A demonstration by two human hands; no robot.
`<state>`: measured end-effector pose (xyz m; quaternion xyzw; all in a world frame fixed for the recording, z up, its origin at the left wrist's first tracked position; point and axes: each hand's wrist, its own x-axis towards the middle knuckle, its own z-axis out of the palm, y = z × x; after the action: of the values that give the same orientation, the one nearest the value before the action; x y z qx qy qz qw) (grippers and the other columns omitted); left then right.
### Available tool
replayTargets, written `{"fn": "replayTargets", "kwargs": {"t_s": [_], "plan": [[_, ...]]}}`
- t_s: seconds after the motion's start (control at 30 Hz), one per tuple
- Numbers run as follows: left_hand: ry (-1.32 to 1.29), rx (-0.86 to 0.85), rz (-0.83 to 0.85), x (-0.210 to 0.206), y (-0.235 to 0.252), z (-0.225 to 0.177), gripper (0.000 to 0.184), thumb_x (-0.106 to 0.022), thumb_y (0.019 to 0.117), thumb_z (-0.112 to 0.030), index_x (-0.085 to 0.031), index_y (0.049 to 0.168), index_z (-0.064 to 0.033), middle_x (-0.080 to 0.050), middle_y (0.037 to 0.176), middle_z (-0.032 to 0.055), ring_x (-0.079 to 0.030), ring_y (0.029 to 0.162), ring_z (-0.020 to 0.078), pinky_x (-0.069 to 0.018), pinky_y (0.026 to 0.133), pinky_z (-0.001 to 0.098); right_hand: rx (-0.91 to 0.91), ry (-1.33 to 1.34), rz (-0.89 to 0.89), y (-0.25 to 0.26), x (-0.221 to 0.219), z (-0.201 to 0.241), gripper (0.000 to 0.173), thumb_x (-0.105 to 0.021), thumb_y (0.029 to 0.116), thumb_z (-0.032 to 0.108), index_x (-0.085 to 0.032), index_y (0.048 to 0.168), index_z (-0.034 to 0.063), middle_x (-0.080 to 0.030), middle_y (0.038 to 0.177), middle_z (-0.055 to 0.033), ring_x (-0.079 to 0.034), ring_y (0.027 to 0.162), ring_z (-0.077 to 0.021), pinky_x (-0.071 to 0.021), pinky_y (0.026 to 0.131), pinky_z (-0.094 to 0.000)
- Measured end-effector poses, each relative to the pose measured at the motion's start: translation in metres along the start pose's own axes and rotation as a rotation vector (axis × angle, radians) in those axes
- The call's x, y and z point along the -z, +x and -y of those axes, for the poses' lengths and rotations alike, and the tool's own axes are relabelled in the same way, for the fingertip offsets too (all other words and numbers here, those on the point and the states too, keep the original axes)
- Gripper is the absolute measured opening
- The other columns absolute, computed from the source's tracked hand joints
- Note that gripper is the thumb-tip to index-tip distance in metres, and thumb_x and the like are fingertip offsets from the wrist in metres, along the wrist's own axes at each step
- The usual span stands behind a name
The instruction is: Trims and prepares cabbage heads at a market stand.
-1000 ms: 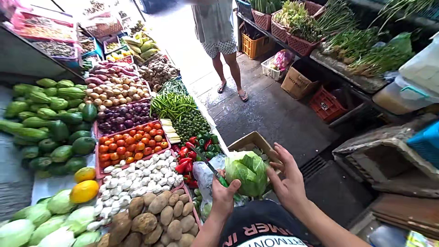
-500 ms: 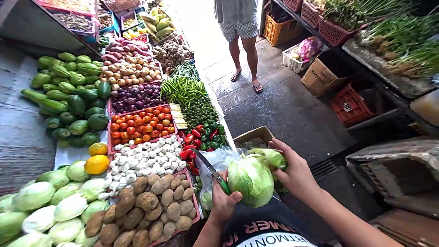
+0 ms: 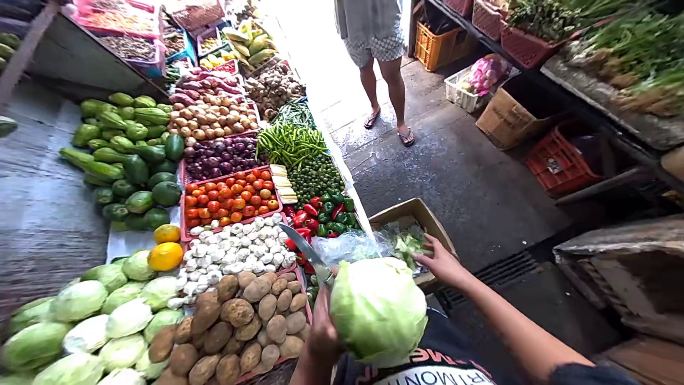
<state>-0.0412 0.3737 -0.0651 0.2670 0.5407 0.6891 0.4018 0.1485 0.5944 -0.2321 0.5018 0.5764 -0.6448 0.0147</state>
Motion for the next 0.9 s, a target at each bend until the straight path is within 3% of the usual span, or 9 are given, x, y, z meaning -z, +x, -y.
{"fn": "replayTargets", "kwargs": {"t_s": [0.07, 0.1, 0.17, 0.2, 0.3, 0.33, 0.4, 0.53, 0.9], "plan": [[-0.042, -0.162, 0.262, 0.012, 0.018, 0.029, 0.077, -0.087, 0.0712, -0.054, -0.055, 0.133, -0.0221, -0.068, 0.128, -0.0116, -0.063, 0.117, -0.0003, -0.0532, 0.100, 0.0229, 0.041, 0.477, 0.365, -0.059, -0.004, 0.028, 0.063, -0.035, 0.1071, 0.058, -0.038, 0.153, 0.0145, -0.064, 0.134, -0.0102, -0.070, 0.111, -0.0267, -0.0618, 0.084, -0.0464], [-0.050, -0.180, 0.366, 0.010, 0.027, 0.035, 0.081, -0.092, 0.0686, -0.046, -0.054, 0.135, -0.0212, -0.063, 0.140, -0.0041, -0.060, 0.126, 0.0091, -0.0513, 0.106, 0.0305, 0.058, 0.673, 0.616, -0.081, -0.005, 0.037, 0.082, -0.033, 0.0956, 0.080, -0.043, 0.150, 0.0195, -0.067, 0.132, -0.0089, -0.070, 0.112, -0.0277, -0.0623, 0.084, -0.0493], [-0.001, -0.142, 0.497, -0.001, 0.042, 0.043, 0.076, -0.094, 0.0673, -0.044, -0.054, 0.126, -0.0174, -0.057, 0.148, 0.0082, -0.054, 0.136, 0.0246, -0.0468, 0.113, 0.0420, 0.074, 0.943, 0.965, -0.097, -0.013, 0.038, 0.096, -0.054, 0.0748, 0.091, -0.058, 0.141, 0.0216, -0.069, 0.130, -0.0092, -0.067, 0.118, -0.0273, -0.0593, 0.094, -0.0509], [0.042, -0.134, 0.516, -0.005, 0.046, 0.047, 0.071, -0.090, 0.0718, -0.051, -0.056, 0.122, -0.0148, -0.058, 0.147, 0.0123, -0.054, 0.137, 0.0297, -0.0463, 0.114, 0.0456, 0.117, 1.021, 1.002, -0.096, -0.017, 0.031, 0.091, -0.061, 0.0759, 0.086, -0.061, 0.139, 0.0193, -0.069, 0.129, -0.0093, -0.066, 0.120, -0.0254, -0.0566, 0.100, -0.0483], [0.256, -0.186, 0.300, -0.008, 0.054, 0.050, 0.030, -0.069, 0.0960, -0.044, -0.062, 0.097, -0.0142, -0.075, 0.112, 0.0077, -0.071, 0.111, 0.0267, -0.0579, 0.098, 0.0457, 0.352, 0.987, 0.738, -0.087, -0.012, 0.009, 0.064, -0.071, 0.0873, 0.061, -0.060, 0.136, 0.0212, -0.072, 0.123, -0.0039, -0.069, 0.114, -0.0181, -0.0574, 0.099, -0.0399], [0.403, -0.151, 0.195, -0.007, 0.053, 0.047, 0.021, -0.067, 0.0978, -0.032, -0.061, 0.087, -0.0146, -0.071, 0.089, -0.0016, -0.071, 0.085, 0.0138, -0.0619, 0.079, 0.0350, 0.446, 0.876, 0.633, -0.084, -0.006, 0.007, 0.072, -0.076, 0.0867, 0.055, -0.050, 0.144, 0.0201, -0.069, 0.128, -0.0041, -0.067, 0.117, -0.0179, -0.0566, 0.100, -0.0397], [0.848, 0.022, 0.183, -0.009, 0.043, 0.039, 0.022, -0.064, 0.0943, -0.027, -0.060, 0.078, -0.0122, -0.053, 0.064, -0.0064, -0.053, 0.056, 0.0053, -0.0485, 0.054, 0.0264, 0.493, 0.610, 0.460, -0.084, 0.007, 0.007, 0.110, -0.086, 0.0748, 0.052, -0.029, 0.157, 0.0089, -0.060, 0.140, -0.0113, -0.062, 0.123, -0.0224, -0.0550, 0.103, -0.0424], [1.402, -0.008, 0.483, -0.036, 0.029, 0.045, 0.014, -0.065, 0.0873, -0.020, -0.067, 0.081, -0.0086, -0.065, 0.071, 0.0074, -0.068, 0.064, 0.0259, -0.0539, 0.054, 0.0495, 0.348, 0.196, 0.266, -0.098, 0.032, 0.012, 0.122, -0.090, 0.0608, 0.061, -0.034, 0.156, 0.0086, -0.062, 0.137, -0.0082, -0.064, 0.120, -0.0154, -0.0570, 0.101, -0.0367], [1.541, 0.039, 0.709, -0.067, 0.039, 0.056, 0.010, -0.066, 0.0881, -0.018, -0.068, 0.087, -0.0085, -0.072, 0.083, 0.0109, -0.072, 0.073, 0.0313, -0.0551, 0.057, 0.0516, 0.168, -0.145, 0.173, -0.129, 0.038, 0.019, 0.115, -0.085, 0.0634, 0.069, -0.043, 0.152, 0.0103, -0.064, 0.133, -0.0050, -0.061, 0.121, -0.0101, -0.0518, 0.106, -0.0342]]}}
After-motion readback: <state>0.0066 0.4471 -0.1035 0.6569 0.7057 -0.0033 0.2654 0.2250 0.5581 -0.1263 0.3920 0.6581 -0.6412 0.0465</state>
